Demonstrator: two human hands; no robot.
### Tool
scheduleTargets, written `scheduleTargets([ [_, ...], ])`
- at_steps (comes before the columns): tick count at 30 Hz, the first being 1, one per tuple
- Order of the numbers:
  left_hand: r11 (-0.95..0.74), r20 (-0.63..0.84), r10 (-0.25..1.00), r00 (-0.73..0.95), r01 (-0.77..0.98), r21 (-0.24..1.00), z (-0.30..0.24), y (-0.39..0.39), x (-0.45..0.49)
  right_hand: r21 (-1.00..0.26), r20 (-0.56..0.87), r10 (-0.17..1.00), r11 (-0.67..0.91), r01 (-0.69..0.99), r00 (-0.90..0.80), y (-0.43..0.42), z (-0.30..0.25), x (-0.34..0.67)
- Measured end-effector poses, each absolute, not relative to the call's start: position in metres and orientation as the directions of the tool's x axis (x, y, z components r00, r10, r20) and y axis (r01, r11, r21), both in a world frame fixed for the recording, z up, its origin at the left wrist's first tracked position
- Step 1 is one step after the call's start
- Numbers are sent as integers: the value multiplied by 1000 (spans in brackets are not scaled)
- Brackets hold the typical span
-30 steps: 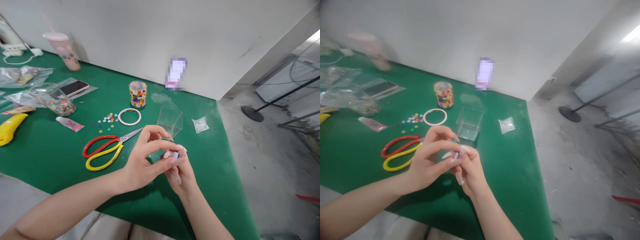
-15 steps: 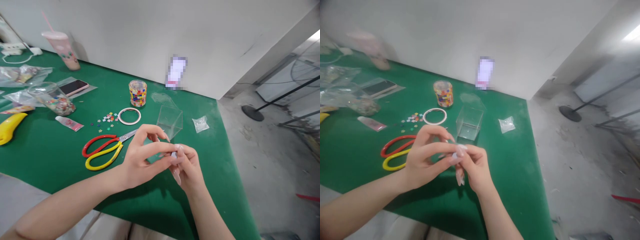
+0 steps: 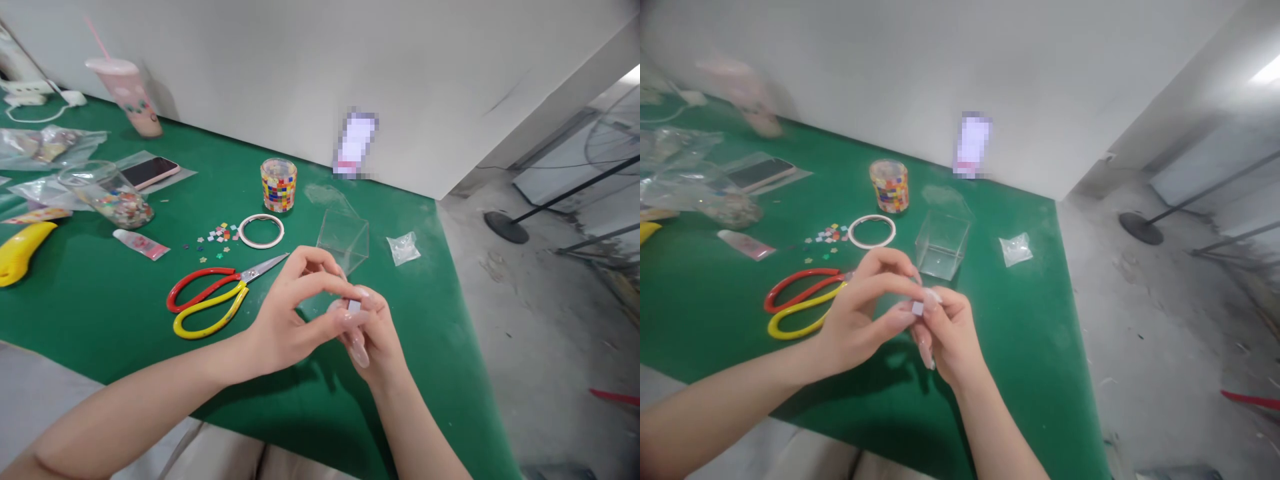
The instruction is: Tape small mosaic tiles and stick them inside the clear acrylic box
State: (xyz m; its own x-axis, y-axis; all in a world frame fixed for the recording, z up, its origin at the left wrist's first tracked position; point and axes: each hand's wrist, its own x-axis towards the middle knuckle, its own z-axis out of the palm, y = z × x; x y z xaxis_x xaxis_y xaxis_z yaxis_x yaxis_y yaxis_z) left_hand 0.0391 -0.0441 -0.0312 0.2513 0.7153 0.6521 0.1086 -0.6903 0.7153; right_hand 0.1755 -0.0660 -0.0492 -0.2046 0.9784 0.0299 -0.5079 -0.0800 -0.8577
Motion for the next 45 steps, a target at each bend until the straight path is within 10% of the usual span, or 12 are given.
scheduleTargets([
  [17, -787, 761, 601, 246, 348, 509, -33, -41, 33, -959, 69, 988, 28, -284, -137, -65, -59, 175],
  [25, -705, 734, 650, 198, 517, 485, -38, -4, 18, -935, 355, 857, 323, 147, 373, -32, -71, 247],
  [34, -695, 600, 703, 382, 548, 465, -50, -7, 23, -876, 356, 933, 312, 367, 58, 3, -123, 220],
  [45, -573, 454, 814, 362, 627, 528, -41, -6, 20, -751, 508, 850, 358, 554, 138, -10, -126, 194],
])
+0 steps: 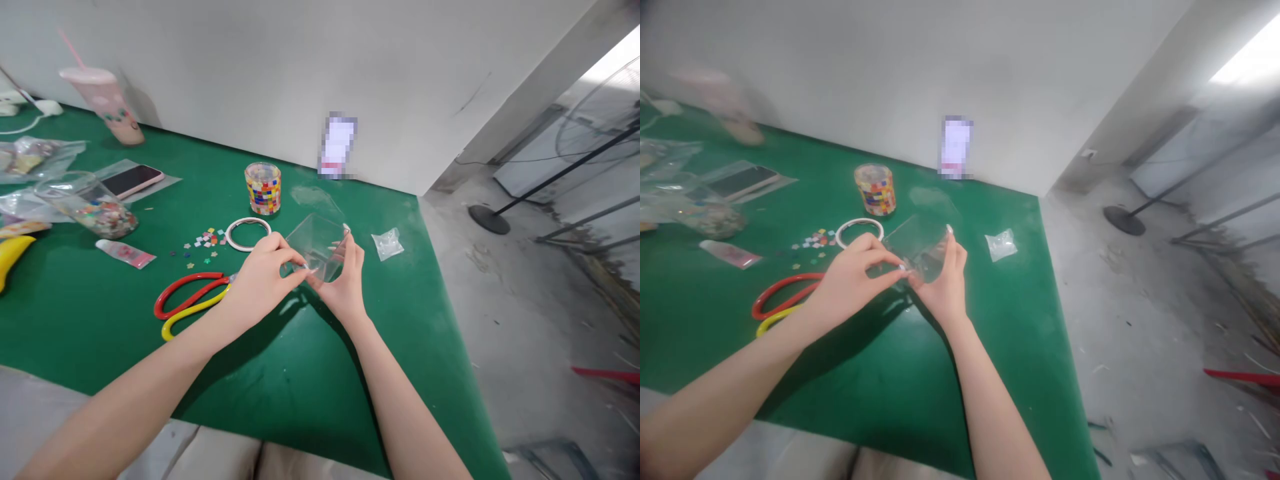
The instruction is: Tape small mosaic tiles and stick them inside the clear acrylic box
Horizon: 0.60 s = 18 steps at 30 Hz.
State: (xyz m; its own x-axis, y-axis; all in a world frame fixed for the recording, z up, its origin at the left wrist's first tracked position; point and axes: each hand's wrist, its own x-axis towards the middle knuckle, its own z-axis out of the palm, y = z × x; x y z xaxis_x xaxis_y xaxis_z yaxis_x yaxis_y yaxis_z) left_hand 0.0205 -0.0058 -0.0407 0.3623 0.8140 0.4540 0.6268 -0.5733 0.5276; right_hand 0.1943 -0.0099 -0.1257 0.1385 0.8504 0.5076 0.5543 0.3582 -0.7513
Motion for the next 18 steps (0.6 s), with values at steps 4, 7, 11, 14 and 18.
scheduleTargets([
  [4, -569, 421, 821, 386, 618, 542, -31, -6, 16, -689, 558, 817, 358, 631, 146, -14, -117, 192],
  [7, -582, 413, 813, 411, 596, 553, -28, -6, 14, -655, 577, 808, 370, 659, 120, -16, -114, 192],
  [11, -593, 421, 805, 418, 586, 553, -27, -6, 11, -630, 593, 799, 388, 672, 95, -17, -111, 192],
  [14, -609, 441, 793, 421, 580, 542, -28, -6, 10, -625, 588, 805, 393, 674, 76, -19, -109, 192],
  [18, -642, 486, 764, 425, 574, 508, -29, -7, 9, -635, 568, 821, 393, 665, 57, -21, -108, 190],
])
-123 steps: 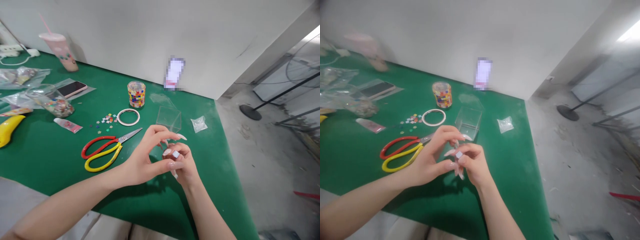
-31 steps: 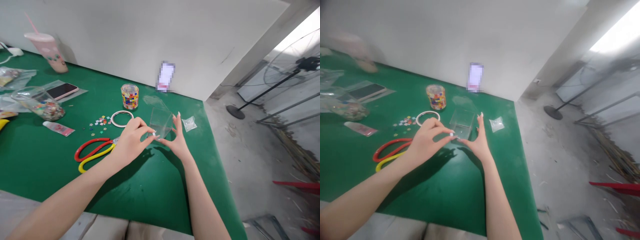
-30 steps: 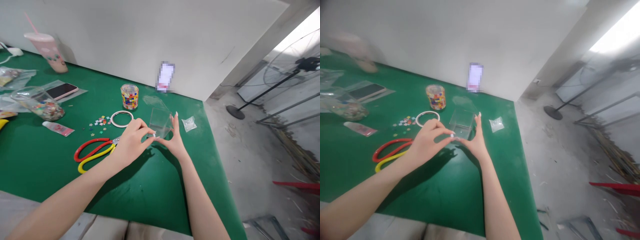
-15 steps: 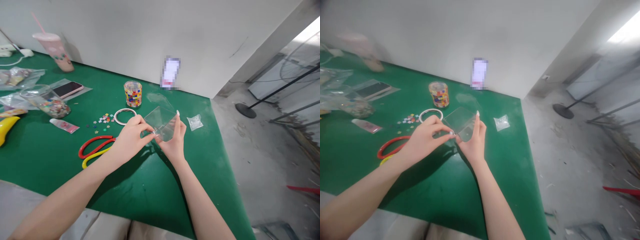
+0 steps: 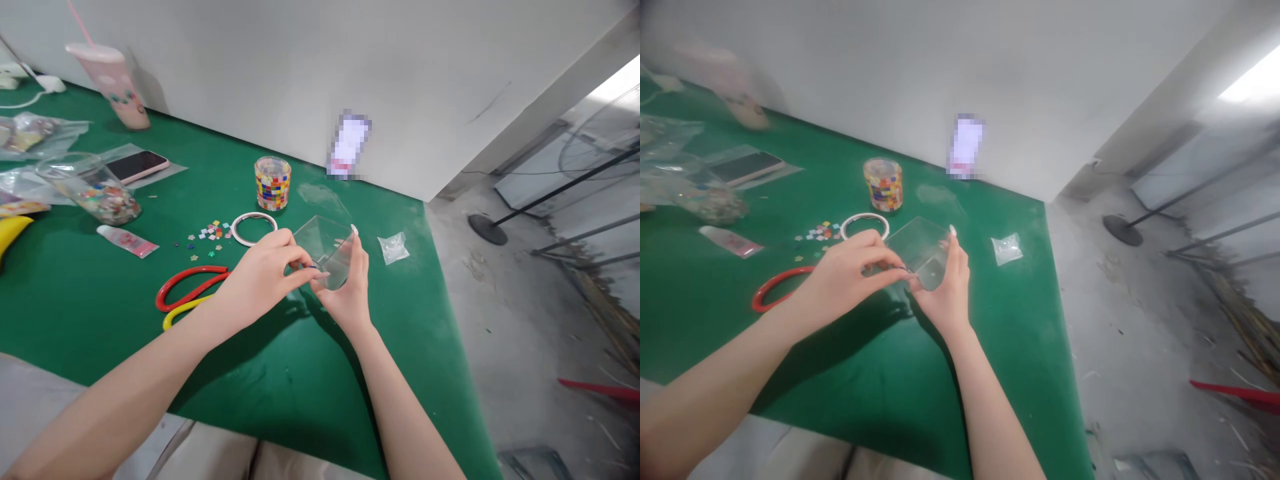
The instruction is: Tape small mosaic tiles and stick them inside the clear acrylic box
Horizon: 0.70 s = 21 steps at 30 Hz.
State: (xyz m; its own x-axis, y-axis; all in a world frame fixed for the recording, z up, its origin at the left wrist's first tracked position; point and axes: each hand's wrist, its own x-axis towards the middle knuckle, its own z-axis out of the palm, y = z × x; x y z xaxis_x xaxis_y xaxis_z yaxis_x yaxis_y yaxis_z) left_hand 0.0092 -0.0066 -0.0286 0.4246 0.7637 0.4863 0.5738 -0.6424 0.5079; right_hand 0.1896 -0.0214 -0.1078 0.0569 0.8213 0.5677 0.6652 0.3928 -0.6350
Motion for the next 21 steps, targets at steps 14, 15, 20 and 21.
scheduleTargets([
  [14, -807, 601, 572, 558, 512, 294, -23, -2, -2, -775, 419, 908, 377, 507, -35, -32, -104, 191],
  [15, -808, 606, 569, 556, 514, 288, -22, -2, -4, -783, 408, 912, 377, 494, -48, -33, -103, 191],
  [20, -800, 629, 571, 527, 530, 282, -18, -2, -7, -863, 316, 944, 328, 383, -96, -37, -98, 190],
  [21, -796, 639, 573, 514, 535, 283, -17, -2, -7, -883, 293, 951, 307, 355, -95, -38, -96, 189],
])
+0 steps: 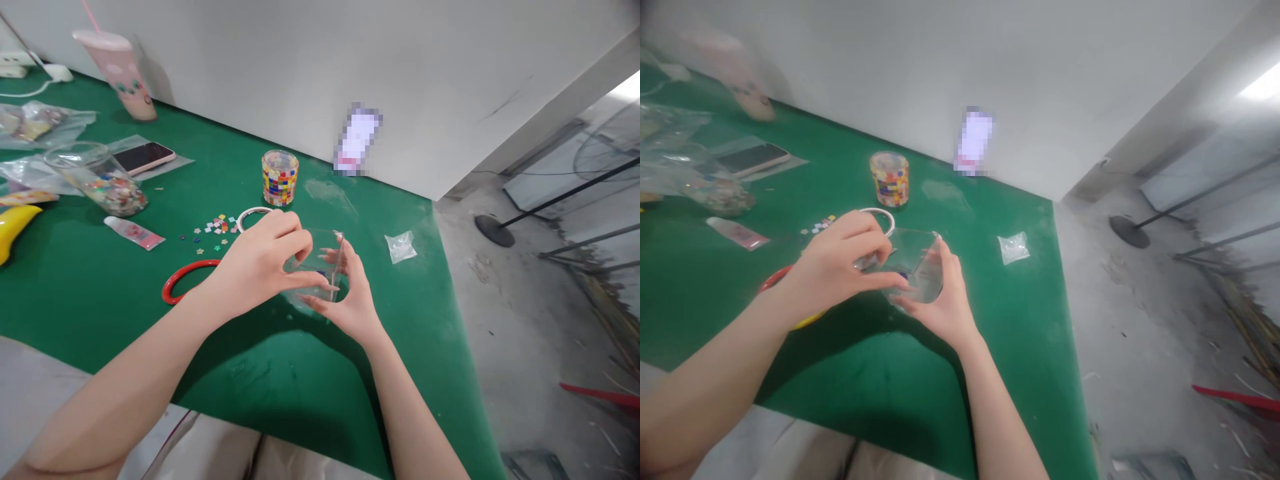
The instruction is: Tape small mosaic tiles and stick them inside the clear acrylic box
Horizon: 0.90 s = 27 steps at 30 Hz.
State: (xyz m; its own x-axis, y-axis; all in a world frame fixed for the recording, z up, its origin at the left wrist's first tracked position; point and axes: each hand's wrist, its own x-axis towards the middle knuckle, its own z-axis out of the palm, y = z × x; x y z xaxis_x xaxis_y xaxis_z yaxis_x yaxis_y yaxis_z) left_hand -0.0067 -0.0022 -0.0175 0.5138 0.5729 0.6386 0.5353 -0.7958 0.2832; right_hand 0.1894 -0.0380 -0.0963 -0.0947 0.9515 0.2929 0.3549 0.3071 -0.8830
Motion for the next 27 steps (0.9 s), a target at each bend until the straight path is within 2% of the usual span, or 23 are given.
scheduleTargets([
  [4, -799, 660, 564, 497, 529, 285, -17, 0, -6, -947, 174, 978, 197, 254, -112, -41, -89, 187],
  [10, -851, 778, 355, 519, 524, 38, -19, 0, -5, -989, 31, 993, 47, 142, -110, -41, -82, 185],
  [15, -828, 811, 303, 501, 559, -37, -25, -1, -1, -997, -52, 992, -46, 62, -114, -41, -82, 184],
  [24, -774, 870, 92, 484, 584, -243, -30, 5, 6, -981, -191, 975, -195, -22, -116, -45, -70, 179],
  [27, -773, 893, 68, 445, 589, -235, -29, 3, 5, -973, -217, 966, -226, -50, -142, -44, -70, 179],
])
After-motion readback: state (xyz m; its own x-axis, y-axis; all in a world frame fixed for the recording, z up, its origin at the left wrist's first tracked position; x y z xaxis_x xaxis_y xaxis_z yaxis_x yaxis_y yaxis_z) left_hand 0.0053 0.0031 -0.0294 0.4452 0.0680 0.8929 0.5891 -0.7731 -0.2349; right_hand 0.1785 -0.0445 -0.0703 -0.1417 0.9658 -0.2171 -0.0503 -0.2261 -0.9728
